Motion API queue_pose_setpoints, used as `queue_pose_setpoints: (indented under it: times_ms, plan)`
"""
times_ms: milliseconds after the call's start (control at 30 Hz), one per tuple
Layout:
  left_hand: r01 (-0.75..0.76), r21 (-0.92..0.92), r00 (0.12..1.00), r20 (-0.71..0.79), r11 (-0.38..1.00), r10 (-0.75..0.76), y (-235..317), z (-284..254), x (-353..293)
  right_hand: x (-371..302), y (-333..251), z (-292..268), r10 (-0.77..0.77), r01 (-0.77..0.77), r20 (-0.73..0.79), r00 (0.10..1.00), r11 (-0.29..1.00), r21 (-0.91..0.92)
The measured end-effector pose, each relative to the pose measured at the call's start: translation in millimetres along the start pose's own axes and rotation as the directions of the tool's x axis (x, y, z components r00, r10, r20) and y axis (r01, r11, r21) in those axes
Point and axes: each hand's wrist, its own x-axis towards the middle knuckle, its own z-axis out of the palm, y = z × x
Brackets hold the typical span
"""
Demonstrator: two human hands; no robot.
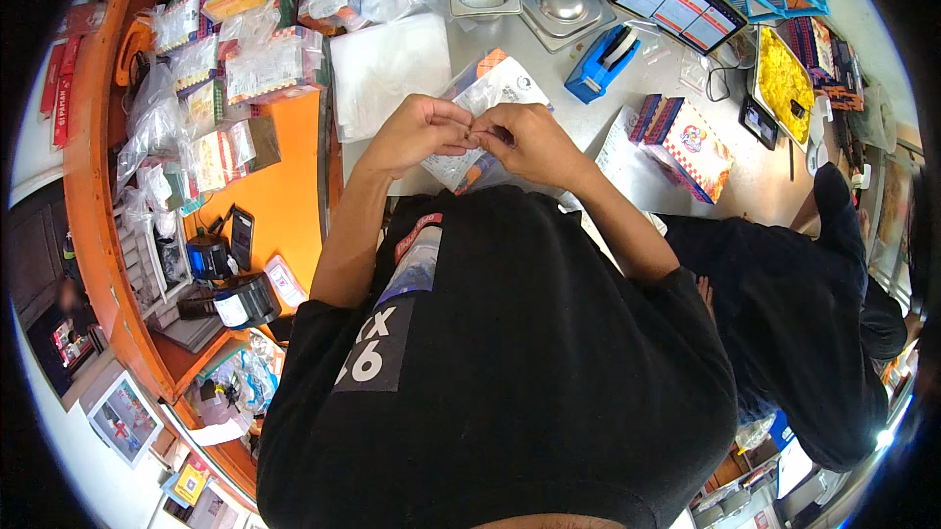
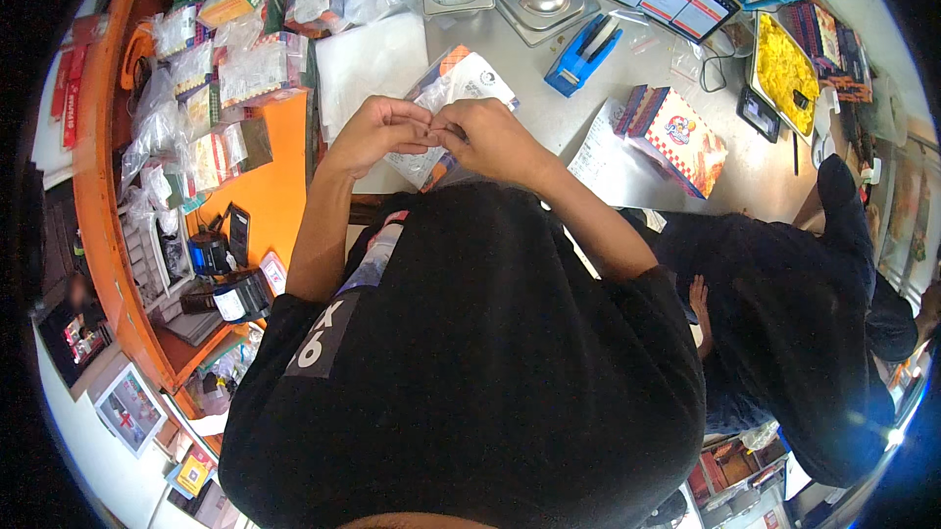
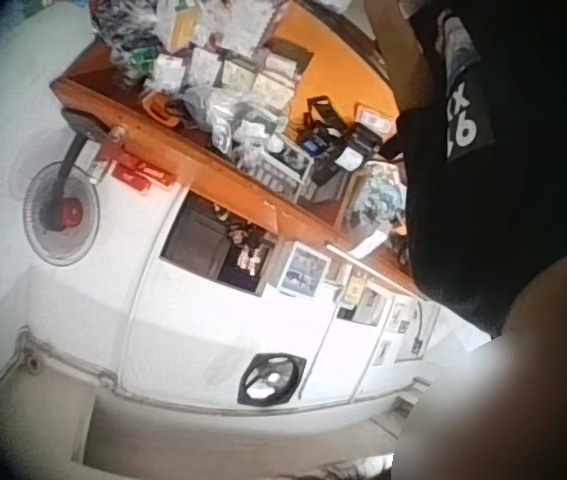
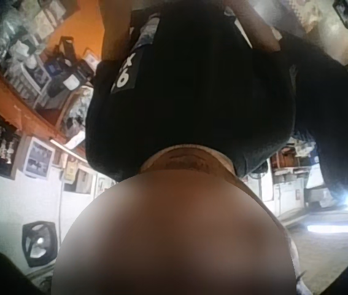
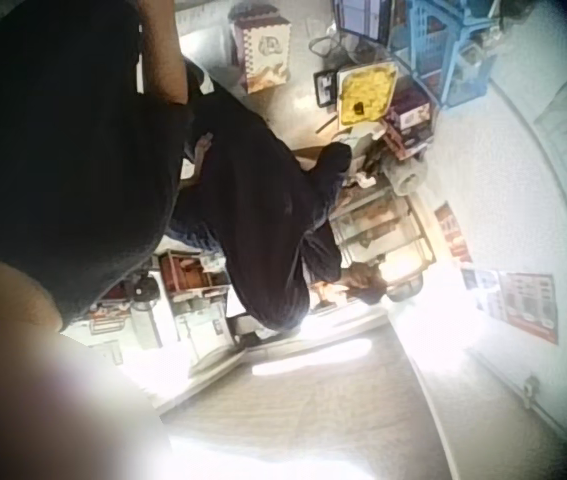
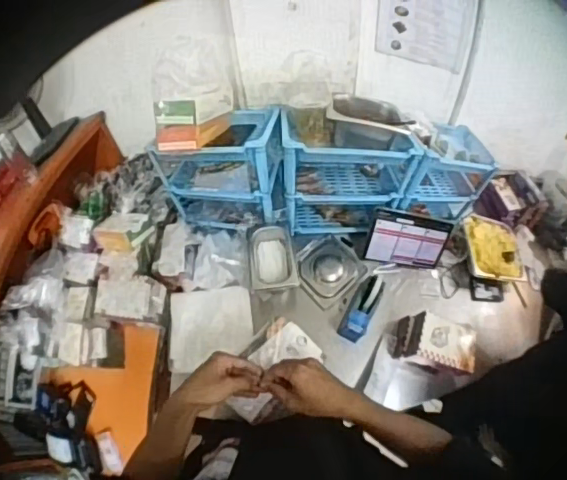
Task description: The person packs food items into plastic bags and boxes at a cluttered counter. They handle multiple packaged items, place them into bags, and arrange them on the counter while another person works nearby.
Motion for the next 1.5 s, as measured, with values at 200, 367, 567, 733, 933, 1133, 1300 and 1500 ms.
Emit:
queue_pose_setpoints:
  times_ms: [200, 367, 567, 733, 933, 1133, 1300, 1500]
  plan:
    - [-0.042, 0.089, 0.999, -0.028, 0.995, 0.044, -3.9, 7.7, -4.0, -9.7, 6.3, 12.0, -0.033, 0.034, -0.106, 0.994, 0.999, 0.013]
    - [-0.113, 0.388, 0.983, -0.090, 0.915, 0.160, -10.6, 8.6, -4.7, -18.8, 18.1, 25.5, -0.083, 0.078, -0.188, 0.979, 0.996, -0.033]
    - [-0.109, 0.434, 0.977, -0.120, 0.894, 0.178, -12.8, 9.5, -5.4, -19.6, 19.1, 30.4, -0.049, 0.045, -0.221, 0.974, 0.999, -0.025]
    - [-0.156, 0.632, 0.941, -0.139, 0.759, 0.309, -3.6, 22.2, -12.6, -16.0, 2.7, 25.1, 0.181, -0.139, -0.309, 0.933, 0.978, 0.155]
    - [-0.172, 0.701, 0.913, -0.152, 0.692, 0.380, -3.5, 34.0, -14.8, -0.9, 15.7, 4.5, 0.119, -0.111, -0.062, 0.991, 0.988, 0.110]
    - [-0.167, 0.604, 0.867, -0.286, 0.779, 0.408, -8.8, 36.1, -13.6, 9.8, 13.9, 11.3, 0.056, -0.015, -0.159, 0.986, 0.969, 0.247]
    - [-0.160, 0.427, 0.884, -0.339, 0.890, 0.322, -15.1, 27.5, -7.7, 5.2, 22.2, 18.5, 0.250, -0.128, -0.043, 0.967, 0.629, 0.767]
    - [-0.139, 0.372, 0.885, -0.369, 0.918, 0.283, -19.1, 23.1, -5.8, 3.5, 16.0, 16.2, 0.068, -0.038, -0.100, 0.993, 0.961, 0.274]
